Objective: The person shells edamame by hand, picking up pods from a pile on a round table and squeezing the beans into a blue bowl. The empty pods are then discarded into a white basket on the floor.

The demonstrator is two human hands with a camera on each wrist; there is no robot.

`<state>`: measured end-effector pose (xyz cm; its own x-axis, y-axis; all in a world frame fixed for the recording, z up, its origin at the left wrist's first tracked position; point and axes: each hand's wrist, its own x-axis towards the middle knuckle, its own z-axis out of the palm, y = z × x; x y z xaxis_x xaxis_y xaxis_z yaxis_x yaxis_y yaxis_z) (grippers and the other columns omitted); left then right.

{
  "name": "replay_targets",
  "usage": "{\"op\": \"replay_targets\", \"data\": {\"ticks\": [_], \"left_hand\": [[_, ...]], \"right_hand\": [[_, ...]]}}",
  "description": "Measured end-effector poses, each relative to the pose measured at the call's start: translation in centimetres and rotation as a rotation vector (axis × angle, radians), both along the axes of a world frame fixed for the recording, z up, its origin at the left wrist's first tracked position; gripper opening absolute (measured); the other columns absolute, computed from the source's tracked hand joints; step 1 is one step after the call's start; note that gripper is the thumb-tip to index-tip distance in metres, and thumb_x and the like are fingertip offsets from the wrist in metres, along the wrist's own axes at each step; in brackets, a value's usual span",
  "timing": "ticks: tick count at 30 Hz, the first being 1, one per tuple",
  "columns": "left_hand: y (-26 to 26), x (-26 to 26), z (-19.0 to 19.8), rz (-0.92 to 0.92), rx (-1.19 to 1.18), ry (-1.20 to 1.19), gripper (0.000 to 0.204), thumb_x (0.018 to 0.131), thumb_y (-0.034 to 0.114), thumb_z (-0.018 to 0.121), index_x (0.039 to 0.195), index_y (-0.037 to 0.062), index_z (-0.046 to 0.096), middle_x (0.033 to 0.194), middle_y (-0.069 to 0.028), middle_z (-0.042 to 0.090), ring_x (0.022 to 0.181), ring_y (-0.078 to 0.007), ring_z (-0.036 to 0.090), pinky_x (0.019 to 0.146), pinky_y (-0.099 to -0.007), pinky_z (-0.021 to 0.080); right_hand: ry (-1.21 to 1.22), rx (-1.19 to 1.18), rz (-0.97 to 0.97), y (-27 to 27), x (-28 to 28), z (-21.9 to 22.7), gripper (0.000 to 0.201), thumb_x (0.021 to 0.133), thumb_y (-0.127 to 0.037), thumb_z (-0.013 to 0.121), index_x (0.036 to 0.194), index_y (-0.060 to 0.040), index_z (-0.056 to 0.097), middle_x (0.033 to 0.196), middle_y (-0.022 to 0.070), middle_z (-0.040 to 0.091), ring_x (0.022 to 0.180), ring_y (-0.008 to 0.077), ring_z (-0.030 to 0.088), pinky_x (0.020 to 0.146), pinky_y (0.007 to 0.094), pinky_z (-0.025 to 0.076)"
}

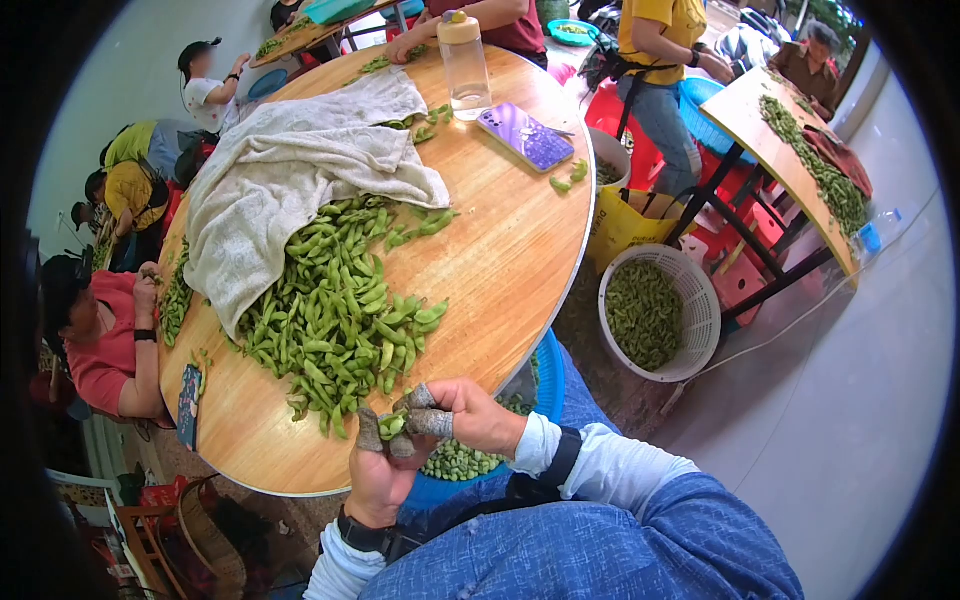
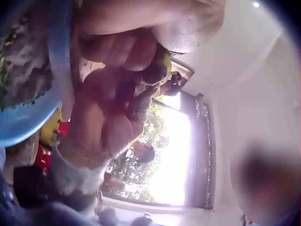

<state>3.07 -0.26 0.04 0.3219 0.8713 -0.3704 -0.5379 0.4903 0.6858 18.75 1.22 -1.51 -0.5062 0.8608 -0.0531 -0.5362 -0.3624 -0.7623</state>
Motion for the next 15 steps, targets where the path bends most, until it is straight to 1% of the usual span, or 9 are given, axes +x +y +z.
{"op": "replay_targets", "data": {"ticks": [1, 4, 7, 10, 13, 15], "left_hand": [[0.0, -0.3, -0.3, -0.011, -0.033, -0.007, 0.044, 0.092, 0.036, 0.035, 0.099, -0.0032, 0.052, 0.089, -0.0056, 0.059, 0.08, -0.0113, 0.054, 0.073, -0.0263, 0.044], [0.2, -1.5, -0.2, -0.115, 0.265, 0.147, 0.032, 0.091, 0.028, 0.043, 0.095, -0.0029, 0.052, 0.086, -0.0029, 0.057, 0.075, -0.0089, 0.053, 0.067, -0.0236, 0.044], [0.1, -0.2, 1.6, -0.175, 0.456, 0.64, 0.015, 0.087, 0.013, 0.05, 0.087, -0.0009, 0.053, 0.078, 0.0002, 0.055, 0.068, -0.006, 0.05, 0.06, -0.0199, 0.041], [0.0, -1.3, 0.9, -0.243, 0.423, 0.57, 0.002, 0.082, 0.002, 0.052, 0.082, 0.0005, 0.054, 0.072, 0.002, 0.054, 0.063, -0.0046, 0.047, 0.056, -0.0188, 0.04], [0.0, -1.7, 1.1, -0.217, 0.4, 0.514, 0.006, 0.083, 0.006, 0.051, 0.08, 0.0008, 0.054, 0.068, 0.0028, 0.052, 0.061, -0.0043, 0.045, 0.054, -0.0183, 0.038], [-0.1, -1.6, 1.3, -0.229, 0.316, 0.532, 0.007, 0.083, 0.006, 0.05, 0.082, 0.0009, 0.054, 0.067, 0.0028, 0.051, 0.058, -0.004, 0.044, 0.052, -0.0179, 0.036]], "right_hand": [[-0.008, -0.003, 0.002, 0.0, 0.0, -0.1, 0.017, 0.084, -0.011, 0.055, 0.095, 0.0014, 0.056, 0.088, 0.0036, 0.06, 0.08, 0.0097, 0.056, 0.073, 0.0252, 0.047], [-0.138, 0.031, -0.041, -0.1, 0.2, 0.9, 0.014, 0.084, -0.01, 0.054, 0.091, 0.0021, 0.056, 0.086, 0.0032, 0.061, 0.08, 0.0094, 0.056, 0.072, 0.0246, 0.047], [-0.379, 0.207, -0.052, -0.3, 0.3, 2.2, 0.011, 0.084, -0.006, 0.052, 0.087, 0.0035, 0.056, 0.081, 0.0037, 0.061, 0.078, 0.0091, 0.056, 0.07, 0.0244, 0.047], [-0.38, 0.223, -0.009, -0.3, 0.9, 3.6, 0.011, 0.084, -0.005, 0.053, 0.085, 0.0051, 0.056, 0.078, 0.0039, 0.061, 0.074, 0.0089, 0.055, 0.067, 0.0248, 0.047], [-0.343, 0.283, 0.016, -0.2, 1.0, 4.1, 0.008, 0.081, -0.002, 0.053, 0.084, 0.0048, 0.056, 0.076, 0.0057, 0.062, 0.071, 0.0088, 0.055, 0.064, 0.0262, 0.046], [-0.484, 0.397, -0.034, -0.4, 0.8, 3.9, 0.008, 0.079, -0.001, 0.054, 0.084, 0.004, 0.057, 0.074, 0.0096, 0.062, 0.069, 0.0126, 0.057, 0.063, 0.028, 0.046]]}}
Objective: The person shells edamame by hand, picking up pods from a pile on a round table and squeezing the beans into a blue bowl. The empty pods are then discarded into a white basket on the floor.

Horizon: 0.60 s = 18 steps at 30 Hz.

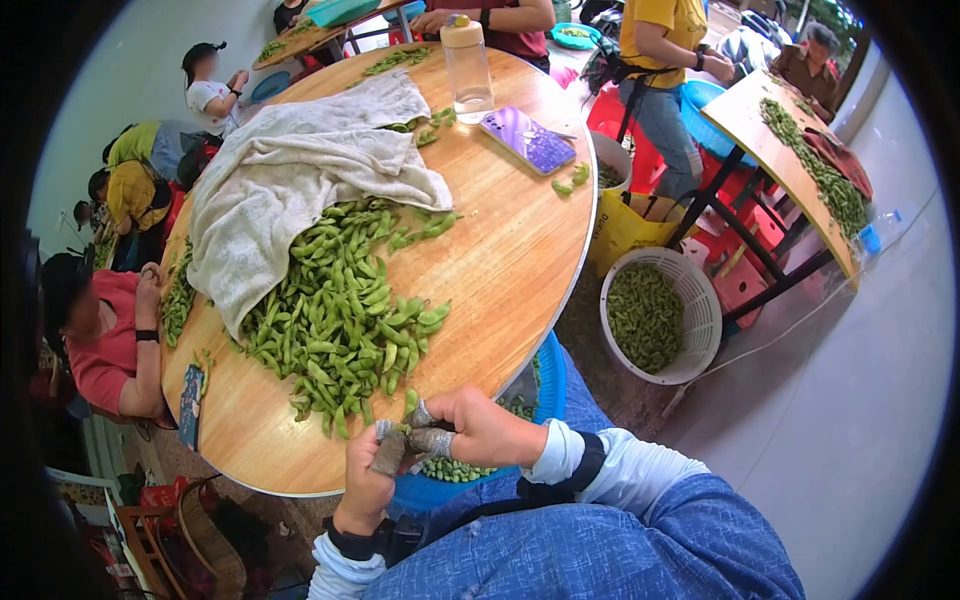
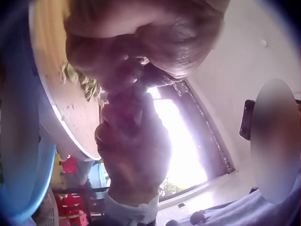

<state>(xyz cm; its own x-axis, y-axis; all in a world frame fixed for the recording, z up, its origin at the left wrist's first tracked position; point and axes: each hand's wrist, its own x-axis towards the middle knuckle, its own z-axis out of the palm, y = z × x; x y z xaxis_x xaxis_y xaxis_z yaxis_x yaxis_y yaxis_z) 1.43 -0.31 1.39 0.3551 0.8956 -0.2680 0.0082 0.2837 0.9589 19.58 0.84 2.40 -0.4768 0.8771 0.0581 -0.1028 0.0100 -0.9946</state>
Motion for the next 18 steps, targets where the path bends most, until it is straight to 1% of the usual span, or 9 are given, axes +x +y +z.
{"op": "replay_targets", "data": {"ticks": [1, 4, 7, 10, 12, 13, 14, 16, 18], "left_hand": [[0.0, 0.0, 0.1, 0.007, -0.04, 0.014, 0.007, 0.083, 0.006, 0.049, 0.082, 0.001, 0.054, 0.067, 0.0029, 0.051, 0.057, -0.0039, 0.043, 0.051, -0.0177, 0.035], [-0.2, 0.4, -0.5, 0.094, -0.201, -0.103, 0.01, 0.082, 0.005, 0.044, 0.085, 0.0018, 0.053, 0.066, 0.0027, 0.049, 0.054, -0.0036, 0.04, 0.049, -0.0169, 0.032], [-0.2, 0.0, -0.2, 0.025, -0.244, -0.072, 0.015, 0.081, 0.002, 0.041, 0.09, 0.0025, 0.053, 0.066, 0.0024, 0.049, 0.054, -0.0032, 0.039, 0.049, -0.0165, 0.032], [-0.4, 0.9, 0.8, 0.05, -0.234, -0.069, 0.018, 0.08, 0.001, 0.042, 0.093, 0.0021, 0.054, 0.067, 0.0019, 0.051, 0.054, -0.0044, 0.041, 0.048, -0.0168, 0.032], [-0.1, 0.4, -0.2, 0.03, -0.003, 0.044, 0.018, 0.079, 0.001, 0.044, 0.094, 0.0022, 0.054, 0.066, 0.0011, 0.051, 0.054, -0.0053, 0.044, 0.047, -0.019, 0.034], [0.0, 0.2, -0.5, 0.019, 0.111, 0.1, 0.018, 0.079, 0.002, 0.046, 0.095, 0.0022, 0.054, 0.066, 0.0007, 0.051, 0.054, -0.0057, 0.045, 0.047, -0.02, 0.035], [0.1, 0.2, -0.4, 0.033, 0.193, 0.224, 0.017, 0.078, 0.003, 0.048, 0.094, 0.0021, 0.054, 0.065, -0.0009, 0.052, 0.054, -0.0074, 0.046, 0.047, -0.0219, 0.036], [0.7, 0.3, 0.0, 0.061, 0.359, 0.467, 0.015, 0.078, 0.005, 0.052, 0.092, 0.0018, 0.055, 0.063, -0.0042, 0.054, 0.053, -0.0107, 0.05, 0.048, -0.0255, 0.039], [1.7, 0.2, 0.2, 0.003, 0.466, 0.679, 0.014, 0.077, 0.006, 0.055, 0.091, 0.0009, 0.056, 0.067, -0.0066, 0.057, 0.058, -0.0112, 0.054, 0.053, -0.0251, 0.042]], "right_hand": [[-0.066, 0.062, -0.024, -0.1, -0.1, -0.2, 0.009, 0.077, -0.001, 0.055, 0.084, 0.0036, 0.057, 0.073, 0.0116, 0.062, 0.068, 0.0145, 0.058, 0.063, 0.029, 0.046], [-0.203, 0.161, -0.049, -0.3, -0.3, -1.0, 0.014, 0.077, -0.006, 0.058, 0.089, 0.0019, 0.059, 0.076, 0.015, 0.06, 0.07, 0.0209, 0.059, 0.063, 0.0294, 0.046], [-0.267, 0.227, -0.088, -0.6, -0.4, -1.1, 0.014, 0.076, -0.004, 0.057, 0.089, 0.0016, 0.059, 0.076, 0.017, 0.06, 0.069, 0.0265, 0.06, 0.062, 0.0312, 0.046], [-0.239, 0.231, -0.157, -1.0, 0.1, -0.5, 0.014, 0.077, -0.005, 0.056, 0.089, 0.0013, 0.058, 0.074, 0.016, 0.06, 0.068, 0.0248, 0.06, 0.061, 0.0306, 0.046], [-0.326, 0.248, -0.245, -0.6, 2.3, 0.1, 0.014, 0.078, -0.006, 0.056, 0.09, 0.0009, 0.058, 0.075, 0.0157, 0.06, 0.068, 0.0236, 0.06, 0.061, 0.0298, 0.046], [-0.33, 0.154, -0.305, -0.5, 4.2, 0.0, 0.014, 0.077, -0.005, 0.056, 0.09, 0.0009, 0.058, 0.075, 0.0154, 0.06, 0.068, 0.0233, 0.06, 0.061, 0.0296, 0.046], [-0.334, 0.062, -0.365, -0.3, 6.3, -0.1, 0.015, 0.077, -0.005, 0.056, 0.091, 0.0009, 0.058, 0.075, 0.0151, 0.06, 0.068, 0.023, 0.06, 0.061, 0.0293, 0.046], [-0.665, 0.298, -0.637, 0.2, 10.4, 0.4, 0.011, 0.071, -0.002, 0.056, 0.081, -0.001, 0.059, 0.071, 0.0181, 0.057, 0.067, 0.0292, 0.058, 0.058, 0.0338, 0.044], [-0.959, 0.318, -0.841, -0.4, 14.7, -0.8, 0.013, 0.07, -0.002, 0.056, 0.082, -0.0007, 0.059, 0.071, 0.0188, 0.057, 0.068, 0.0311, 0.058, 0.06, 0.0346, 0.044]]}}
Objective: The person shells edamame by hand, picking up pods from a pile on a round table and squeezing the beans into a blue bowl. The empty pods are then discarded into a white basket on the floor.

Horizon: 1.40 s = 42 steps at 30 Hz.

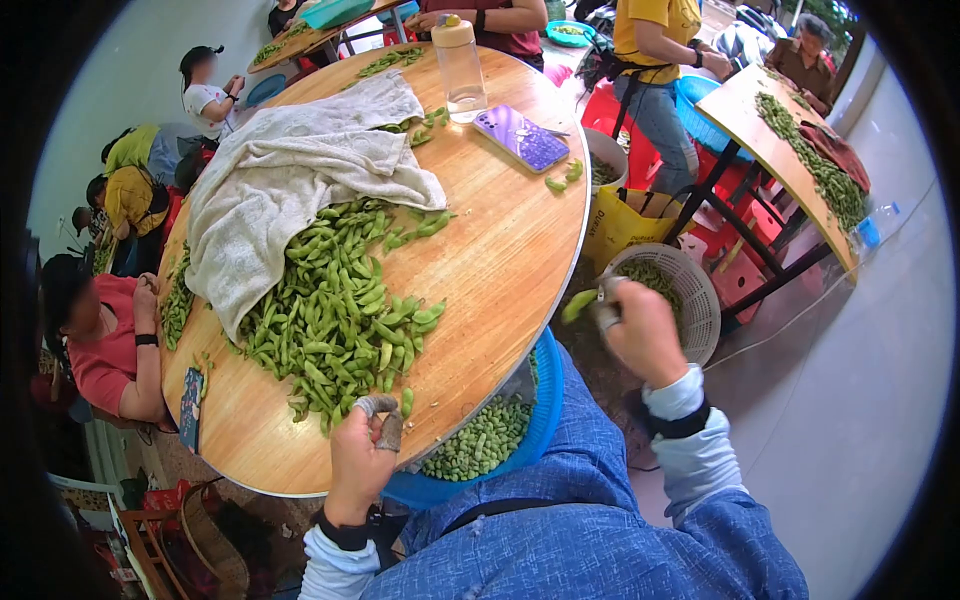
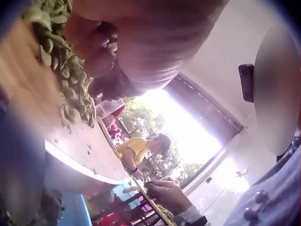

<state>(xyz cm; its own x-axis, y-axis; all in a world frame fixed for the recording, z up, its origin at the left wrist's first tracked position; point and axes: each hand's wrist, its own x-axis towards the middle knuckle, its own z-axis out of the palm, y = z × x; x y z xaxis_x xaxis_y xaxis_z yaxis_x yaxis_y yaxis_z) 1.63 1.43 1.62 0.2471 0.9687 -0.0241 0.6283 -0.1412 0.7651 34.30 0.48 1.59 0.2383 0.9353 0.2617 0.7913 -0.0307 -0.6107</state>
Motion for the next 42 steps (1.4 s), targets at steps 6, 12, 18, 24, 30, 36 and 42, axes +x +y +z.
{"op": "replay_targets", "data": {"ticks": [6, 12, 18, 24, 30, 36, 42], "left_hand": [[3.6, 1.0, 0.6, -0.079, 0.291, 0.401, 0.016, 0.072, 0.012, 0.06, 0.084, 0.0006, 0.058, 0.068, -0.0174, 0.058, 0.061, -0.0309, 0.058, 0.055, -0.0368, 0.044], [4.2, 0.6, 0.3, -0.158, 0.307, 0.562, 0.014, 0.07, 0.013, 0.06, 0.075, 0.0007, 0.057, 0.063, -0.0153, 0.056, 0.057, -0.0305, 0.056, 0.052, -0.0368, 0.043], [3.5, -0.9, 0.1, 0.044, -0.05, -0.337, 0.005, 0.077, 0.007, 0.055, 0.08, 0.0034, 0.053, 0.064, -0.0047, 0.055, 0.048, -0.0127, 0.047, 0.042, -0.0264, 0.035], [3.8, -3.3, 0.3, 0.238, -0.719, -0.951, 0.015, 0.08, 0.001, 0.051, 0.096, 0.0041, 0.052, 0.072, -0.0074, 0.055, 0.052, -0.0064, 0.043, 0.042, -0.0159, 0.029], [2.6, -1.9, 1.6, 0.194, -0.67, -0.997, 0.016, 0.081, 0.005, 0.052, 0.097, 0.0023, 0.052, 0.072, -0.0069, 0.055, 0.054, -0.0073, 0.045, 0.041, -0.0151, 0.028], [1.8, -1.5, 2.4, 0.084, -0.597, -0.935, 0.02, 0.081, 0.012, 0.057, 0.095, -0.0009, 0.051, 0.072, -0.0074, 0.054, 0.055, -0.0103, 0.047, 0.041, -0.0162, 0.029], [1.6, -1.1, 2.4, 0.074, -0.568, -0.915, 0.018, 0.081, 0.01, 0.057, 0.094, -0.0016, 0.051, 0.071, -0.0075, 0.055, 0.055, -0.0105, 0.048, 0.041, -0.0162, 0.029]], "right_hand": [[0.381, 0.044, -0.058, -1.5, 1.1, -0.2, 0.015, 0.074, -0.002, 0.056, 0.088, 0.0028, 0.059, 0.078, 0.0133, 0.062, 0.07, 0.02, 0.059, 0.064, 0.0288, 0.045], [0.492, -0.116, 0.355, -0.6, -6.7, 1.1, 0.017, 0.077, -0.005, 0.057, 0.091, 0.003, 0.059, 0.079, 0.0159, 0.062, 0.072, 0.019, 0.061, 0.064, 0.029, 0.047], [0.752, -0.219, 0.64, 0.9, -12.0, 0.2, 0.018, 0.079, -0.008, 0.057, 0.093, 0.0033, 0.058, 0.08, 0.015, 0.062, 0.073, 0.0164, 0.058, 0.067, 0.0281, 0.046], [0.895, -0.306, 0.679, 1.8, -14.3, 0.2, 0.018, 0.081, -0.009, 0.055, 0.094, 0.0031, 0.058, 0.079, 0.012, 0.062, 0.072, 0.0113, 0.055, 0.065, 0.027, 0.045], [1.183, -0.387, 0.674, 2.5, -15.5, -0.6, 0.017, 0.084, -0.011, 0.053, 0.095, 0.001, 0.057, 0.076, 0.0038, 0.059, 0.072, 0.0074, 0.051, 0.065, 0.0233, 0.042], [1.275, -0.612, 0.681, 2.8, -14.7, 1.1, 0.013, 0.086, -0.016, 0.051, 0.088, -0.0052, 0.057, 0.073, -0.0044, 0.055, 0.065, 0.0023, 0.044, 0.057, 0.018, 0.036], [1.258, -0.62, 0.657, 2.6, -14.3, 1.6, 0.013, 0.087, -0.017, 0.051, 0.087, -0.0052, 0.057, 0.073, -0.0046, 0.055, 0.064, 0.0023, 0.045, 0.057, 0.0181, 0.036]]}}
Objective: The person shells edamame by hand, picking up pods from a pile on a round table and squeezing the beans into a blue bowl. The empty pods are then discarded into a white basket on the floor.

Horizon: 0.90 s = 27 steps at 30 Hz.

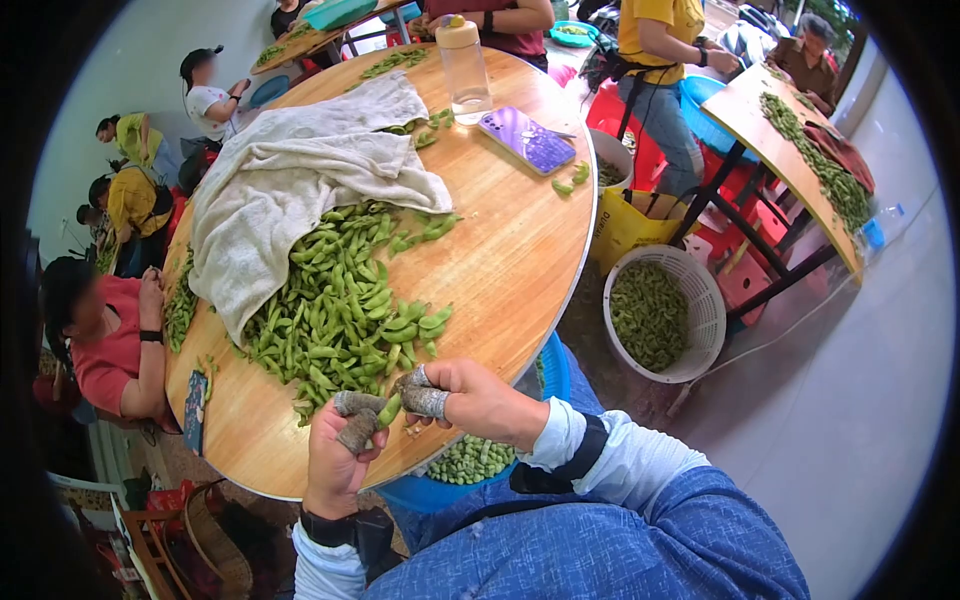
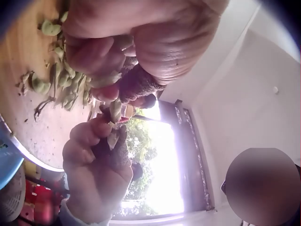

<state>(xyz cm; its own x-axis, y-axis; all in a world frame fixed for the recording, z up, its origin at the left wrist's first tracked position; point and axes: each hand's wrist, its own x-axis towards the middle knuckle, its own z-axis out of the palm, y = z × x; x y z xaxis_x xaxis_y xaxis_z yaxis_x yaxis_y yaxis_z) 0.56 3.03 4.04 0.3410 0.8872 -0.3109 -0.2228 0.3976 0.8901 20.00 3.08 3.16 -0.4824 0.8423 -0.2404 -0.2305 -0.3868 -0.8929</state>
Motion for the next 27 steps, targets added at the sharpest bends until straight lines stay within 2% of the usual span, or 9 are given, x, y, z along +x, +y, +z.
{"op": "replay_targets", "data": {"ticks": [5, 8, 11, 14, 15, 18, 19, 22, 27], "left_hand": [[-0.3, 0.0, -0.2, -0.003, -0.038, -0.06, 0.02, 0.075, -0.003, 0.055, 0.095, 0.0016, 0.053, 0.075, -0.0048, 0.058, 0.06, -0.0086, 0.053, 0.045, -0.0148, 0.036], [-0.6, 0.2, -0.4, 0.018, -0.063, -0.102, 0.018, 0.077, -0.001, 0.055, 0.095, 0.0016, 0.053, 0.076, -0.0038, 0.057, 0.062, -0.0091, 0.053, 0.049, -0.0169, 0.04], [-1.1, 0.9, -0.7, 0.008, 0.192, 0.224, 0.014, 0.079, 0.006, 0.056, 0.092, 0.0003, 0.053, 0.074, -0.0074, 0.059, 0.061, -0.0147, 0.055, 0.053, -0.0235, 0.044], [-1.2, 1.5, 0.3, -0.115, 0.835, 0.869, 0.017, 0.079, 0.013, 0.058, 0.087, -0.0008, 0.054, 0.074, -0.0127, 0.059, 0.061, -0.023, 0.056, 0.056, -0.0298, 0.044], [-1.0, 1.4, 0.5, -0.174, 0.987, 1.055, 0.018, 0.077, 0.015, 0.059, 0.083, -0.0009, 0.054, 0.075, -0.0161, 0.058, 0.063, -0.0299, 0.056, 0.058, -0.0333, 0.044], [-1.3, 1.2, -0.4, -0.205, 0.963, 1.004, 0.018, 0.077, 0.015, 0.059, 0.083, -0.0005, 0.053, 0.07, -0.0147, 0.057, 0.062, -0.0276, 0.056, 0.055, -0.0331, 0.043], [-1.5, 1.1, -1.0, -0.178, 0.861, 0.853, 0.019, 0.078, 0.016, 0.059, 0.083, -0.0002, 0.053, 0.069, -0.0129, 0.056, 0.06, -0.0258, 0.055, 0.054, -0.0325, 0.043], [-2.0, 0.9, -2.7, -0.06, 0.512, 0.419, 0.02, 0.081, 0.021, 0.057, 0.083, 0.0013, 0.052, 0.064, -0.0075, 0.053, 0.057, -0.0197, 0.052, 0.049, -0.0298, 0.04], [-2.8, 0.9, -4.0, 0.115, -0.053, -0.15, 0.023, 0.088, 0.028, 0.049, 0.082, 0.0056, 0.052, 0.065, 0.0004, 0.051, 0.049, -0.0097, 0.045, 0.043, -0.022, 0.032]], "right_hand": [[0.01, 0.128, -0.04, 0.0, 0.0, 0.1, 0.012, 0.086, -0.012, 0.052, 0.087, -0.0007, 0.056, 0.073, -0.0027, 0.055, 0.068, 0.005, 0.048, 0.062, 0.0202, 0.04], [-0.009, 0.142, -0.051, -0.1, -0.2, -1.0, 0.011, 0.085, -0.008, 0.051, 0.087, 0.0012, 0.056, 0.075, -0.0019, 0.055, 0.07, 0.0055, 0.049, 0.064, 0.0213, 0.041], [-0.038, 0.163, -0.082, -0.1, -0.3, -1.6, 0.01, 0.085, -0.007, 0.051, 0.088, 0.0014, 0.056, 0.076, -0.0016, 0.055, 0.071, 0.0052, 0.049, 0.064, 0.0217, 0.041], [-0.054, 0.204, -0.111, -0.4, -0.3, -1.4, 0.01, 0.084, -0.007, 0.052, 0.089, 0.0007, 0.056, 0.077, -0.0015, 0.056, 0.071, 0.005, 0.049, 0.064, 0.0212, 0.041], [-0.058, 0.191, -0.1, -0.5, -0.2, -0.8, 0.011, 0.084, -0.008, 0.053, 0.09, 0.0, 0.057, 0.077, -0.0017, 0.056, 0.071, 0.0048, 0.049, 0.064, 0.0207, 0.041], [0.017, -0.011, -0.004, -0.4, 0.4, -0.7, 0.011, 0.084, -0.01, 0.054, 0.091, -0.0022, 0.057, 0.079, -0.002, 0.057, 0.072, 0.0044, 0.051, 0.064, 0.0195, 0.042], [0.059, -0.105, 0.039, -0.5, 0.5, -1.1, 0.011, 0.084, -0.01, 0.054, 0.092, -0.0031, 0.058, 0.08, -0.0021, 0.058, 0.072, 0.0043, 0.051, 0.064, 0.0191, 0.042], [0.239, -0.081, -0.014, -0.8, 0.0, -2.4, 0.017, 0.082, -0.018, 0.059, 0.092, -0.0034, 0.058, 0.083, -0.0004, 0.059, 0.073, 0.0054, 0.055, 0.064, 0.0206, 0.045], [0.375, 0.001, -0.032, -0.7, -1.3, -3.8, 0.014, 0.084, -0.013, 0.056, 0.094, -0.0029, 0.057, 0.084, -0.002, 0.058, 0.074, 0.0048, 0.052, 0.067, 0.0193, 0.043]]}}
